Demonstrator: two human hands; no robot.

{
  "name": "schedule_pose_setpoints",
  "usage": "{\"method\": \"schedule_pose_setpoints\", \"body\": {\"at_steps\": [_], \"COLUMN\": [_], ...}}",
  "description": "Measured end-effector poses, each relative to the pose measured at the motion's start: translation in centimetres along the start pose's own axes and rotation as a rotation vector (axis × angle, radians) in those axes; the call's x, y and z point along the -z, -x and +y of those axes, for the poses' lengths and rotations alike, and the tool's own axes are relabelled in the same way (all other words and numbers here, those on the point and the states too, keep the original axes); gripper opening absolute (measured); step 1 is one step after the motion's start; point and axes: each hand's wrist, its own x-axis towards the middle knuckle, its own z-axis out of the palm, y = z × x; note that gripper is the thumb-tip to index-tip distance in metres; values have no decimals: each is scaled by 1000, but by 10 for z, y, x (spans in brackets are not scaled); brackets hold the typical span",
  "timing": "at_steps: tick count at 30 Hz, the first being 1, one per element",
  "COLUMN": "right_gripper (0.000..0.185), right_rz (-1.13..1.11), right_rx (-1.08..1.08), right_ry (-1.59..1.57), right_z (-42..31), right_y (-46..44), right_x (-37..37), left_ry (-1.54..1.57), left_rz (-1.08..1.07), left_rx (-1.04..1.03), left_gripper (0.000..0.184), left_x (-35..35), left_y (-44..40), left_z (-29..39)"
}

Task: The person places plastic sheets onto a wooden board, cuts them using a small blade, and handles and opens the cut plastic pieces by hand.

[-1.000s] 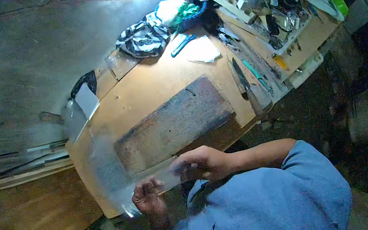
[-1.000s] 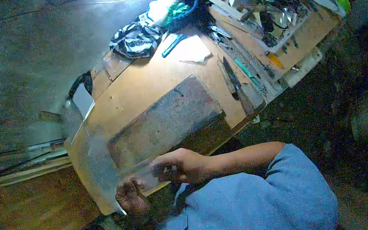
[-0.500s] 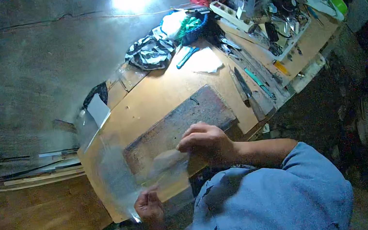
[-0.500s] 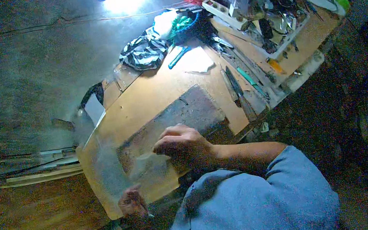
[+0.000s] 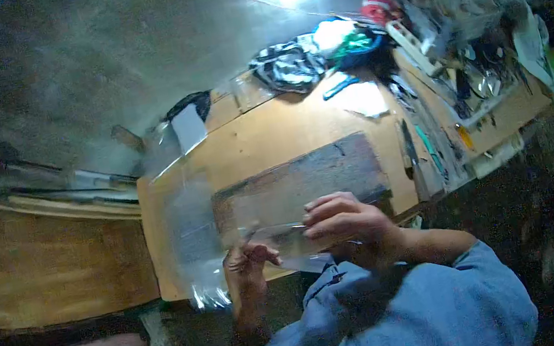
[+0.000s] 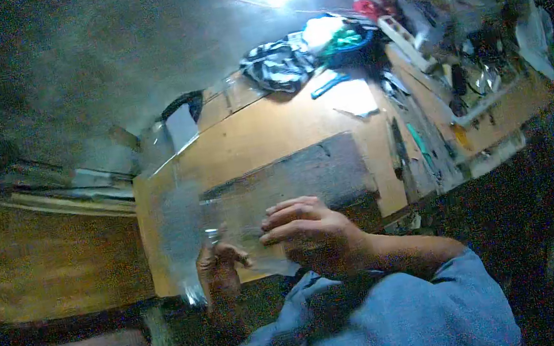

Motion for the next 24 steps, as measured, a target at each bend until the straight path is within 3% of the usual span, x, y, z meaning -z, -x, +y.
{"method": "schedule_pose_setpoints", "body": {"at_steps": [3,6,8,10,13,16,17,19,21,23,24], "right_gripper": [43,49,49,49,39,45,45,55,55,62,64], "right_rz": [-209,-583,-565,-540,-317,-645,-640,-489,-324,-260,-229], "right_rx": [-61,162,252,338,395,227,216,-61,-130,-235,-271], "right_ry": [-945,-1134,-1198,-1265,-1336,-1307,-1306,-1487,-1681,-1854,-1908], "right_z": [-22,-48,-65,-77,-88,-76,-66,-48,-22,-9,-4], "right_y": [-4,-23,-26,-32,-36,-31,-27,-19,0,21,31], "right_x": [21,23,11,-2,-9,0,-1,-1,-17,-32,-38], "left_ry": [139,161,2,18,-132,131,138,-21,100,7,-18], "left_rz": [-78,-152,-42,-94,-46,44,41,170,57,271,257], "left_rx": [-85,-77,11,2,-50,14,23,108,-7,81,91], "left_gripper": [36,39,41,41,42,42,42,43,40,40,40], "left_x": [4,13,7,13,4,9,12,15,15,14,15], "left_y": [2,4,8,7,19,24,26,26,24,27,27], "left_z": [-2,-13,-9,-11,-13,-14,-12,-9,-5,-5,-8]}}
